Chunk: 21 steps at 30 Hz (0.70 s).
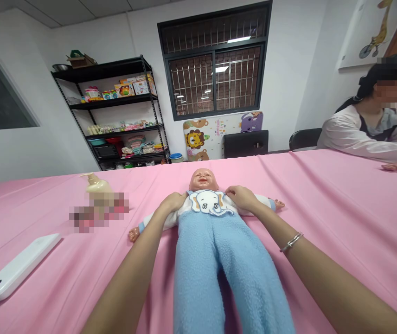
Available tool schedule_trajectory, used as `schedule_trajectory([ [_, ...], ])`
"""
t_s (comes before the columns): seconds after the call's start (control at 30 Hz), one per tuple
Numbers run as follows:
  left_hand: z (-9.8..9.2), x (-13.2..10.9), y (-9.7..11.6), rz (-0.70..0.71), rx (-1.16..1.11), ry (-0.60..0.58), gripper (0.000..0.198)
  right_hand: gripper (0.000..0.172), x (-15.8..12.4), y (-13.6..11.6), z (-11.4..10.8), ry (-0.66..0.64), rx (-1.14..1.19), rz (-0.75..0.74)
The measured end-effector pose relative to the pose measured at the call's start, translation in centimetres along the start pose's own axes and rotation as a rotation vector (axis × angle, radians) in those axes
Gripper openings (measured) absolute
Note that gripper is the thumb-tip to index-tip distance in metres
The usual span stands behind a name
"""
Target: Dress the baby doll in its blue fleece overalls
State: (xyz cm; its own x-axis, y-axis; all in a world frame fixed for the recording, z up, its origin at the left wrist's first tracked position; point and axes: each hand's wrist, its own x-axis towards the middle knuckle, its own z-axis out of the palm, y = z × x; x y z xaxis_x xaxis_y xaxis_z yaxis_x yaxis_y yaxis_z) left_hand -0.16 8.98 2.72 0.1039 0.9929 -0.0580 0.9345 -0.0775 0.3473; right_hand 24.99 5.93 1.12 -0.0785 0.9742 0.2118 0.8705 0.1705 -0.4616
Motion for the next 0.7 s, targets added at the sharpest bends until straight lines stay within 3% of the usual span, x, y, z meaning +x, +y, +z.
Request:
schedule_trajectory([
  [0.17, 0.03, 0.16, 0.17, -0.017, -0.021, -0.048, 0.067, 0.028, 0.07, -0.01, 0.07, -0.001, -0.014, 0.000],
  [0.37, -0.08, 0.23, -0.10, 0.020, -0.097, -0.007, 0.034, 0.028, 0.10, 0.03, 0.08, -0.005, -0.004, -0.002],
  [0.7, -0.33, -0.55, -0.20, 0.232, -0.251, 0.007, 0.021, 0.027, 0.35, 0.53, 0.16, -0.016, 0.055, -0.032],
])
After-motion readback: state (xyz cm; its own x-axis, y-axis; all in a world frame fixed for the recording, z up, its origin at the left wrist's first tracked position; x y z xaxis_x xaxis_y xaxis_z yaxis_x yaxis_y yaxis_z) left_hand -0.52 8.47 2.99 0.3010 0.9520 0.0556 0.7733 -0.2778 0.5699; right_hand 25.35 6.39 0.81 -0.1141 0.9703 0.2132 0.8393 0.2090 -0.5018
